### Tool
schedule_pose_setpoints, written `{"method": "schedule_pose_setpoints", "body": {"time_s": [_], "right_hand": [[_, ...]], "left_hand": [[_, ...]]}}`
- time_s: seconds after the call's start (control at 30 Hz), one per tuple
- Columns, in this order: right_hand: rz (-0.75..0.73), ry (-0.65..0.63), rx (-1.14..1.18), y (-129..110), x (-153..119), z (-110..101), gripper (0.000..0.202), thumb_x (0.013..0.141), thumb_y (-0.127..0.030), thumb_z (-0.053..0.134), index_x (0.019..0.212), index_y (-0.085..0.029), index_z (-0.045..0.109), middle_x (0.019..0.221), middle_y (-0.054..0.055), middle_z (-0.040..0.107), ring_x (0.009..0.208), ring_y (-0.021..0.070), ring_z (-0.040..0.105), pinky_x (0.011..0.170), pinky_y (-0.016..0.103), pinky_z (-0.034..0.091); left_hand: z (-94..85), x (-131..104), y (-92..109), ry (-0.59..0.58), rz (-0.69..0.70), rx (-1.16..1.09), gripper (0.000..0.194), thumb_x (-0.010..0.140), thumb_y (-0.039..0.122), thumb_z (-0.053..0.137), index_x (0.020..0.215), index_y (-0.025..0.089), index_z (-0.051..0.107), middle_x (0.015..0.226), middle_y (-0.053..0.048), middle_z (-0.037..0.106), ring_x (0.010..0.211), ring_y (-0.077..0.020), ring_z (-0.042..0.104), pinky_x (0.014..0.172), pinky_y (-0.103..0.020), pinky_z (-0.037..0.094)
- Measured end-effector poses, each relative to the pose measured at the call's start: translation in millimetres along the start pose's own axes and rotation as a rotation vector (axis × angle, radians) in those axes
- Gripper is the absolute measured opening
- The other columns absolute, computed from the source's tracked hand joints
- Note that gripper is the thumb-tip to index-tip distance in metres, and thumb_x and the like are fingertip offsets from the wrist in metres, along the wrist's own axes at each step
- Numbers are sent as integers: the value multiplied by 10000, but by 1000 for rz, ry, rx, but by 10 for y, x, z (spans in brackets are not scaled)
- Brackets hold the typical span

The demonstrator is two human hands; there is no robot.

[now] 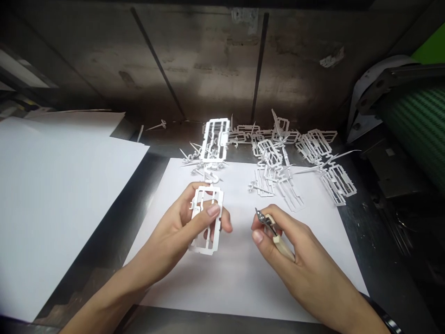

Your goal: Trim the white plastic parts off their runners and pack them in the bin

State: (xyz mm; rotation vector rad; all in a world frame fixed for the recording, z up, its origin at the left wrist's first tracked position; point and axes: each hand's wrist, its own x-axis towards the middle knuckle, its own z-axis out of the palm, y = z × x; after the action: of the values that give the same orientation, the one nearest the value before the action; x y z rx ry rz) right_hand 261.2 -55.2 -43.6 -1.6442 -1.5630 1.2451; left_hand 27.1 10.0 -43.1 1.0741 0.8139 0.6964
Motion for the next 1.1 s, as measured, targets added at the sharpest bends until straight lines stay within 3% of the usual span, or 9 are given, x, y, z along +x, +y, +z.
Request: {"method": "schedule_pose_setpoints", "body": {"time_s": [0.07, 0.2, 0.37, 0.63, 0.83, 0.93, 1.03, 1.1], "right_hand": [[-18, 30, 8, -8, -5, 15, 315, 1157, -527, 540, 991, -279, 641, 927, -2, 549, 905, 215, 515, 823, 318, 449], [-19, 20, -19, 23, 2, 0, 346, 1147, -561, 547, 985, -275, 652, 930, 10, 567, 910, 223, 536, 808, 315, 471], [-7, -35, -53, 55, 13, -40, 358, 1148, -585, 545, 1005, -275, 650, 944, 15, 585, 920, 227, 551, 816, 315, 490], [-4, -58, -64, 30, 12, -26, 345, 1147, -561, 553, 993, -273, 664, 931, 11, 616, 910, 222, 578, 812, 299, 506], [-6, -61, -63, 23, 12, -26, 336, 1143, -547, 563, 1011, -267, 694, 929, 15, 640, 899, 223, 599, 793, 296, 512], [-16, -52, -73, 0, 17, -23, 346, 1143, -534, 559, 985, -262, 705, 910, 11, 661, 870, 216, 603, 783, 295, 510], [-19, -42, -103, -2, 30, -20, 352, 1136, -514, 558, 964, -248, 711, 904, 23, 693, 863, 226, 621, 711, 301, 485], [-6, -39, -130, 15, 38, -21, 351, 1125, -501, 575, 931, -237, 702, 853, 19, 660, 811, 216, 587, 649, 305, 439]], "left_hand": [[1, -7, -13, 12, 4, -27, 296, 1176, 551, 500, 1206, 257, 521, 917, 23, 702, 738, -116, 543, 689, -218, 454], [-4, -11, -60, 23, 66, -121, 653, 1142, 750, 169, 1128, 238, 575, 884, -28, 684, 713, -167, 515, 696, -273, 455], [-19, -19, -78, 43, 54, -129, 808, 1069, 866, 132, 1097, 224, 623, 900, -58, 694, 724, -192, 530, 674, -284, 449], [-29, 7, -45, -47, 3, -326, 807, 1038, 912, 172, 1159, 231, 588, 868, -56, 707, 746, -201, 588, 702, -273, 471], [-34, 13, -73, -16, -28, -343, 847, 1026, 925, 185, 1169, 207, 611, 949, -87, 739, 863, -253, 725, 866, -356, 569], [-39, 0, -42, -46, -55, -228, 666, 1092, 826, 299, 1164, 229, 584, 968, -61, 730, 830, -238, 743, 875, -379, 583], [-22, -26, 18, -77, -57, 55, 300, 1167, 564, 495, 1177, 267, 539, 958, 6, 705, 800, -161, 702, 857, -296, 555], [-9, -37, 47, -105, -39, 190, 217, 1177, 476, 517, 1141, 264, 548, 951, 17, 699, 769, -137, 666, 800, -257, 549]]}}
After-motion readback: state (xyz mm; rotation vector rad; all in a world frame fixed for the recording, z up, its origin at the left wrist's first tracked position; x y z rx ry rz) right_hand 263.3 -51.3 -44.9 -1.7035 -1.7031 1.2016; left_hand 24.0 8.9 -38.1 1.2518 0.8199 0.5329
